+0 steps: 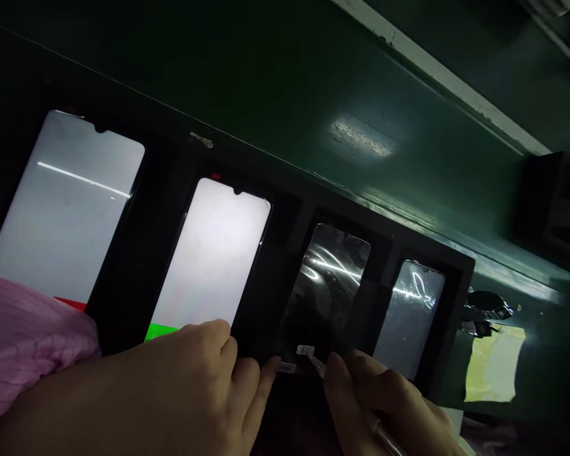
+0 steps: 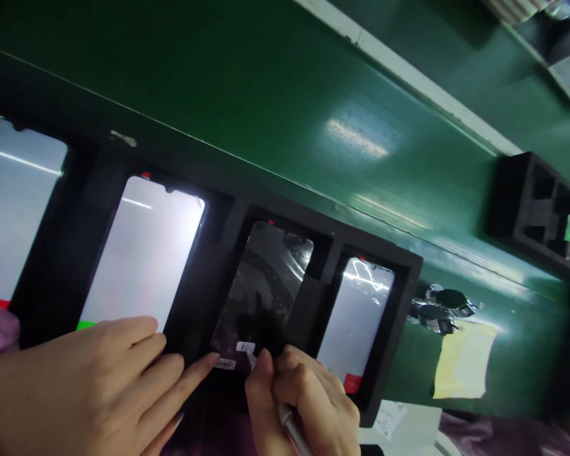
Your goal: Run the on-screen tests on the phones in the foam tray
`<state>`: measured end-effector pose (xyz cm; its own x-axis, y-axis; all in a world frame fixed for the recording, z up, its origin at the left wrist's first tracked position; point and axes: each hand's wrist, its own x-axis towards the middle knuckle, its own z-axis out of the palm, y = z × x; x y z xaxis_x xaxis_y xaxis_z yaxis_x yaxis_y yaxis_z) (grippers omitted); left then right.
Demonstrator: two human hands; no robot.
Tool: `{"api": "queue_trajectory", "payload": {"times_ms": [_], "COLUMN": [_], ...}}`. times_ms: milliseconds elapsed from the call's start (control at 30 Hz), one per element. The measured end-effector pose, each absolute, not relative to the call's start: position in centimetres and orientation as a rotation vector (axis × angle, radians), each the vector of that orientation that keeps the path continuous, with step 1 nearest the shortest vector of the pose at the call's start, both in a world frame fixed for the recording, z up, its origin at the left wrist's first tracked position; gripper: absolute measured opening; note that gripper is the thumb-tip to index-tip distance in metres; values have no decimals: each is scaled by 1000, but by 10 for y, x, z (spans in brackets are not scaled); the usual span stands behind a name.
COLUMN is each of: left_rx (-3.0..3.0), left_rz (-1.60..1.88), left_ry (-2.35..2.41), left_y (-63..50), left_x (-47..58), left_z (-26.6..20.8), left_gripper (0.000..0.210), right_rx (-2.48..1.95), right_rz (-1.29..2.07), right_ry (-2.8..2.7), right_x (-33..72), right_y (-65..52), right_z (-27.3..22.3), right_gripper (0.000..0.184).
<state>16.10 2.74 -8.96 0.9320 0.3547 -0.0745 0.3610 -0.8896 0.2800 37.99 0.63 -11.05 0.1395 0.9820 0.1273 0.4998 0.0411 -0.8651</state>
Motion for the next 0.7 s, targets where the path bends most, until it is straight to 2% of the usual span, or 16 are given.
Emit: {"api": "queue_trajectory", "payload": {"times_ms": [333,467,700], "left_rx": [2790,2802,2798], "left_rz": [-32,-62,-28], "left_ry": [537,536,531], "left_y": [26,27,27], "left_x": [162,160,161], "left_z": [-91,-90,-91], "left_gripper": [56,58,53], "right_rx": [-1621,-1578,-1571], "right_rz": [756,761,702], "right_ry": [-1465,-1601,-1506], "right_x": [388,392,387], "right_y": [2,-1,4], "right_z": [-109,-110,-111], "right_gripper": [43,40,39]}}
